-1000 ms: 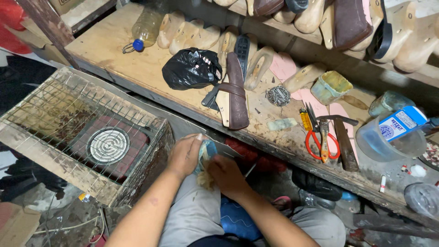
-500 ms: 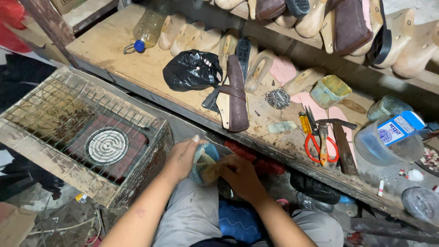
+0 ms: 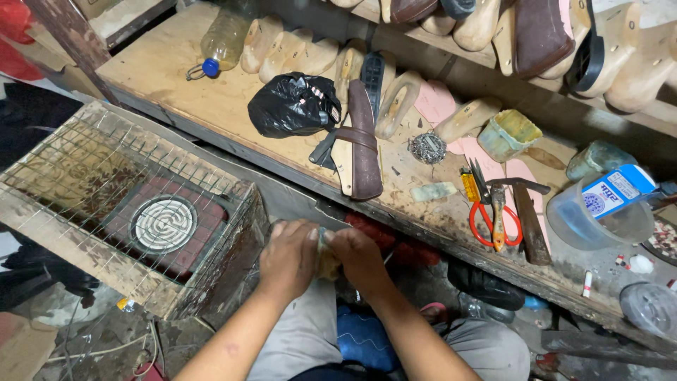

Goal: The person uses a small pointed tool to work along the sole edge of a brown shoe, then sets the shoe aside. They then open a small container and use a stick to scoop out a yellowish paste.

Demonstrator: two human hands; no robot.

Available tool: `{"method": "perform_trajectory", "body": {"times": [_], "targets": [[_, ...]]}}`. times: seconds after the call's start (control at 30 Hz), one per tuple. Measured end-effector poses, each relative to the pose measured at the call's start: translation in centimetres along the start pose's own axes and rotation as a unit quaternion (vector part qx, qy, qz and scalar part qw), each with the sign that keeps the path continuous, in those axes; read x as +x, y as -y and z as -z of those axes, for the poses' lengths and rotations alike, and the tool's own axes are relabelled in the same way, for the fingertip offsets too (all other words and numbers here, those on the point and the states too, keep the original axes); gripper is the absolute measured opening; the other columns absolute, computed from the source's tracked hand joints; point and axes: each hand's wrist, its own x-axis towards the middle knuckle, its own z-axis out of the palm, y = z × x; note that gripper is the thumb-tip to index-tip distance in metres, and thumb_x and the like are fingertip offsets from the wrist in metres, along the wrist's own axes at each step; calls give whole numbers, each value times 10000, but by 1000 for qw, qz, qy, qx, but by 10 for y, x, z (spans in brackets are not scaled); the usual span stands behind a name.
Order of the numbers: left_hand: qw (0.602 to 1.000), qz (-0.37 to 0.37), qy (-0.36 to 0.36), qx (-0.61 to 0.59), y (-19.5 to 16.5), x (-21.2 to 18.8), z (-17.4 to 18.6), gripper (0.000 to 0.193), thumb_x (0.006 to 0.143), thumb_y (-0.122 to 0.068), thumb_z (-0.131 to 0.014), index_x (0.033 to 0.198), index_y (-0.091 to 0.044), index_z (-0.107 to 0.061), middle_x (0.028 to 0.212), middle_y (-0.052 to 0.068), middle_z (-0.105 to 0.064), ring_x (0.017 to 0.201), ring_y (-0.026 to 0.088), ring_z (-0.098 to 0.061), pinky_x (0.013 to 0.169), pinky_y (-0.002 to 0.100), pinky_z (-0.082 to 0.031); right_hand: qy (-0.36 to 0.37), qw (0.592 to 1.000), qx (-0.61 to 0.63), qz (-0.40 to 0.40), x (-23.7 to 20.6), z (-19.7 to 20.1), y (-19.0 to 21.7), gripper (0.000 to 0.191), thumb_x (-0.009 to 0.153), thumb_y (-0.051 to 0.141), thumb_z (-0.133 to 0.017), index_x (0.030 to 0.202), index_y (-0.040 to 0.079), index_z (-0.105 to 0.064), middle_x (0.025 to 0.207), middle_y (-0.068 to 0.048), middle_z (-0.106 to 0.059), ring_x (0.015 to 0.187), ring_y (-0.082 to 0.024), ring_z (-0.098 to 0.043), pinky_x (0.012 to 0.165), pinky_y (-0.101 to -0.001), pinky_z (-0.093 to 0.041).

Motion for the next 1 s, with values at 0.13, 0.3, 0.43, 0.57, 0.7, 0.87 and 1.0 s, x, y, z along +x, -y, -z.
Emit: {"method": "perform_trajectory", "body": {"times": [0.13,0.3,0.43,0.57,0.7,0.87,1.0], "targets": [[999,-15,-28,-45,11,-2,-9,338,1024,-208,-424,1130,-80,-718,1206,141,-698,1135,374,-623,974,460,-481,47,997,-25,-48,-4,-11,5,304,962,262,-632,789,13,-656,681,-63,-629,559,-128,-592,501,-310,-493],[996,7,19,-82,33,10,-10,370,1000,-211,-420,1054,-77,-761,1178,151,-720,1111,379,-652,973,441,-493,65,993,-84,47,-6,-14,-1,275,974,253,-608,811,35,-642,685,-55,-618,583,-121,-601,526,-308,-505],[993,21,50,-103,43,17,-17,376,958,-225,-419,1032,-80,-757,1148,135,-733,1072,360,-676,938,431,-513,41,978,-159,131,-8,-11,5,258,962,219,-610,810,12,-638,696,-92,-620,645,-149,-612,593,-346,-501],[990,99,41,-92,62,31,-31,441,958,-268,-380,1020,-108,-786,1060,168,-741,1000,387,-690,891,452,-519,56,996,24,-70,-35,-23,25,250,945,202,-572,802,7,-637,697,-100,-622,620,-166,-589,578,-376,-475],[985,162,36,-55,92,50,-33,517,990,-351,-366,991,-89,-812,1013,211,-735,976,423,-680,890,473,-502,82,984,-148,48,-56,-24,34,208,920,194,-654,792,30,-649,678,-76,-612,621,-166,-590,590,-324,-485],[933,150,131,-301,107,58,-29,566,1032,-351,-360,1016,31,-777,1009,181,-796,946,294,-738,904,370,-536,87,979,45,180,-18,21,15,223,1025,128,-606,825,32,-627,837,-52,-675,734,-152,-667,740,-290,-555],[896,169,204,-355,89,44,-32,573,1025,-356,-373,1052,47,-780,980,148,-806,904,208,-718,907,324,-528,53,982,-49,173,-9,16,-1,100,933,75,-644,888,8,-703,964,-82,-701,815,-124,-676,723,-271,-560]]}}
